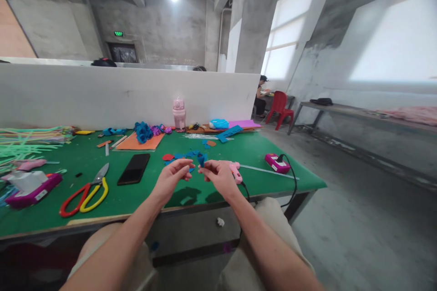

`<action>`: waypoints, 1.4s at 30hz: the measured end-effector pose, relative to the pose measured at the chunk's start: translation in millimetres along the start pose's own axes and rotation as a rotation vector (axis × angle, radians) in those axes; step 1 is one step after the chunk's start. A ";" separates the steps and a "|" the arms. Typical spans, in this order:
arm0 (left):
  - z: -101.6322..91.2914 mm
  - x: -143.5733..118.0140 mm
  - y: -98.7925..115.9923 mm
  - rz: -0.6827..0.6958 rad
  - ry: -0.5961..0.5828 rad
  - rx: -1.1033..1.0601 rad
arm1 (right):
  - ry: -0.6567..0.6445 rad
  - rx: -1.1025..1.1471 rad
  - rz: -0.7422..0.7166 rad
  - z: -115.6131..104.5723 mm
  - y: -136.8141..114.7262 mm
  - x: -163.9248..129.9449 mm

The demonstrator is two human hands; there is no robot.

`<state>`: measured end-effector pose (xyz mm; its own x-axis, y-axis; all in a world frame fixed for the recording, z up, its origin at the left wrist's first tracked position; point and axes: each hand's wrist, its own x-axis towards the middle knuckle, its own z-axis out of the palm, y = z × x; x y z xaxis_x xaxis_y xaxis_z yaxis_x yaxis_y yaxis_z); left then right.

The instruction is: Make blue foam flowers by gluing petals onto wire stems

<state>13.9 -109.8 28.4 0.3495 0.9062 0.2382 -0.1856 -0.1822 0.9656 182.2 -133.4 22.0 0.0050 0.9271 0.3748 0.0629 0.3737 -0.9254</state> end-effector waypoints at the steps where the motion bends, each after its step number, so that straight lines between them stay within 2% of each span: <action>1: 1.1 -0.4 -0.5 0.011 0.011 0.020 | -0.006 -0.008 -0.008 1.2 0.4 -0.6; 7: 7.2 -4.1 0.3 0.020 0.025 0.077 | -0.068 -0.021 0.023 6.6 -0.9 -3.3; 14: 6.9 -4.9 0.9 0.063 -0.013 0.111 | -0.221 -0.027 0.014 9.9 -0.3 -4.2; 17: 5.1 -3.9 1.1 0.104 0.075 0.140 | -0.146 -0.079 0.019 8.4 0.4 -2.4; 21: 0.9 -3.5 2.5 0.194 0.184 0.290 | 0.083 -0.163 -0.055 4.5 -5.3 0.5; 23: -1.4 -3.7 1.4 0.265 0.220 0.393 | 0.142 -0.114 -0.065 5.3 -11.2 0.2; 27: -3.4 -3.9 -4.2 0.458 0.225 0.655 | 0.131 0.017 -0.058 13.9 -22.7 -4.5; 31: -2.6 -3.7 -7.7 0.582 0.216 0.832 | 0.158 0.031 -0.047 21.9 -26.8 -8.8; 36: -3.2 -3.1 -9.3 0.627 0.221 0.892 | 0.208 -0.090 -0.069 22.5 -26.0 -9.9; 42: -3.8 -3.1 -10.1 0.644 0.228 0.933 | 0.207 -0.289 -0.133 21.1 -27.0 -11.6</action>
<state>11.2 -109.3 17.5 0.2452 0.5735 0.7816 0.5141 -0.7604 0.3967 159.3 -153.6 41.4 0.1779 0.8348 0.5210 0.3553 0.4393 -0.8251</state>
